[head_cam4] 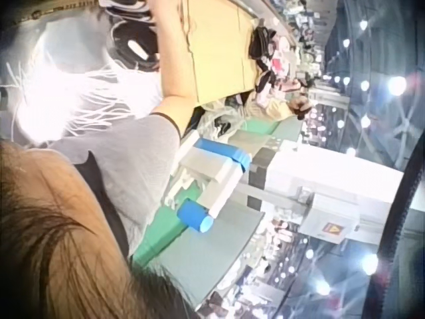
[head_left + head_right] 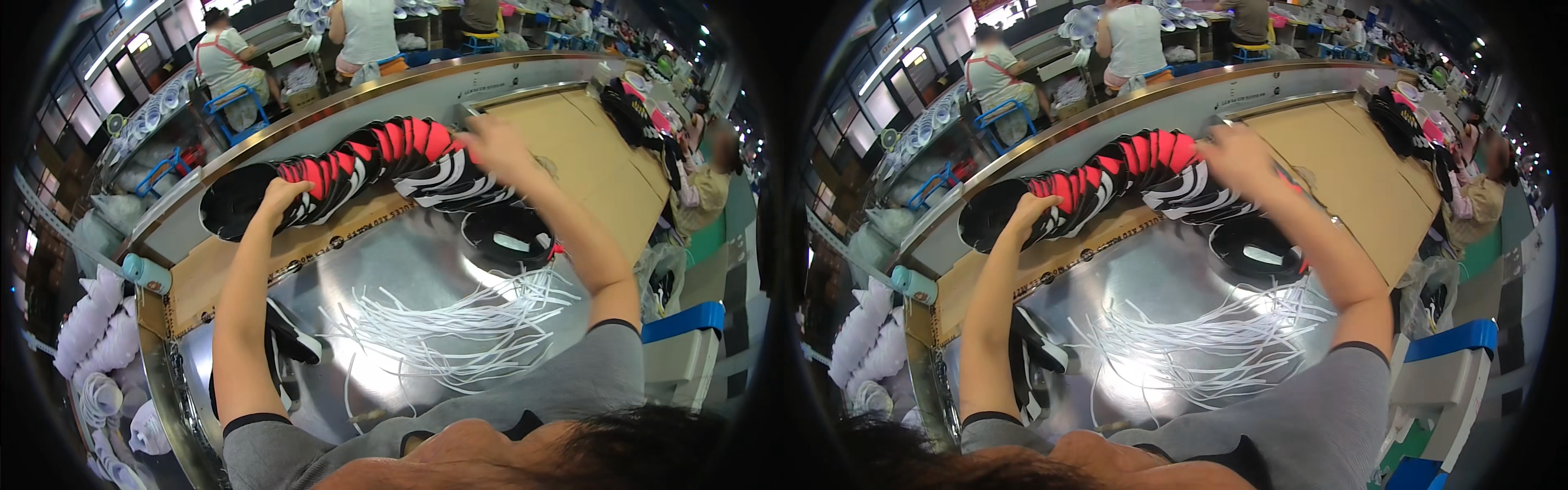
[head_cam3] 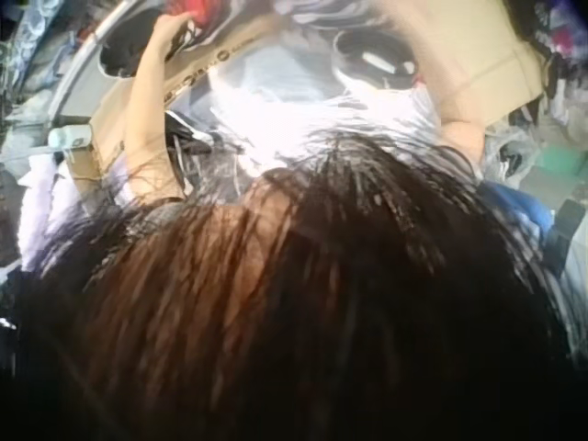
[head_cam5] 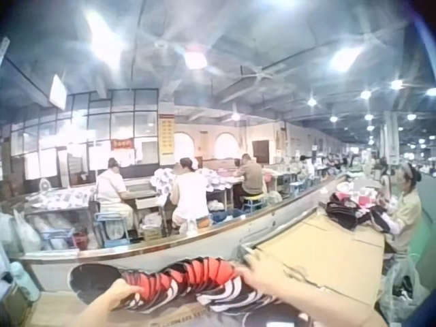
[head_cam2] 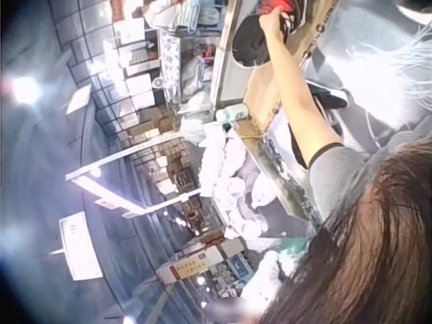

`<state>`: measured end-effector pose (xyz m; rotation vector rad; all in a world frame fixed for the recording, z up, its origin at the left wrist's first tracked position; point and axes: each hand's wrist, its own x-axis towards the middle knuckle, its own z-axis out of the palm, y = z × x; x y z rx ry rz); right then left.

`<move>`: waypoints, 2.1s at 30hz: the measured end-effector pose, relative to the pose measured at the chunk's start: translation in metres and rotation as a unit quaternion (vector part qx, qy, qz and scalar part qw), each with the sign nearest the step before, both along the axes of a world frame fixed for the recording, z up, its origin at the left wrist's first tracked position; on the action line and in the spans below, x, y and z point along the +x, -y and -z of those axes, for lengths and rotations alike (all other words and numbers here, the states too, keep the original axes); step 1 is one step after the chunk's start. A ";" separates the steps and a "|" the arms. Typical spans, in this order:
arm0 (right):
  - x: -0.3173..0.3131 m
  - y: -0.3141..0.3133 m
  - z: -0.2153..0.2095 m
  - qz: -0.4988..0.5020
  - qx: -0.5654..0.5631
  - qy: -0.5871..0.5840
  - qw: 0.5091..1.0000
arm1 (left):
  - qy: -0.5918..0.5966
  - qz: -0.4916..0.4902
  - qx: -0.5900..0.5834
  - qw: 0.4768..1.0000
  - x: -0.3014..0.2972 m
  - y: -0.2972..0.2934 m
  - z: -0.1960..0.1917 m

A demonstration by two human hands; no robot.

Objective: The person laces white shoelaces through the eyelets of a black and white sneaker on a metal workbench. They pull the laces through each eyelet, adjust the tension, and arrange the laces across the shoe's upper. The person repeats this process for a second shoe.

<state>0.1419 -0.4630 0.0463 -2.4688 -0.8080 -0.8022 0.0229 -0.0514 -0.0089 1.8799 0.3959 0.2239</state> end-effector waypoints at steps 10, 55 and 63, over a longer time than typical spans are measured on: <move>0.049 0.076 -0.007 0.082 0.070 -0.711 0.695 | -0.028 0.186 0.005 0.982 0.052 0.049 -0.022; -0.021 0.225 0.135 0.065 -0.113 -0.233 0.964 | -0.057 0.060 0.213 0.973 -0.196 0.051 0.016; -0.107 0.131 0.019 -0.134 0.078 -0.306 0.939 | -0.269 -0.056 0.308 0.911 -0.424 -0.025 -0.050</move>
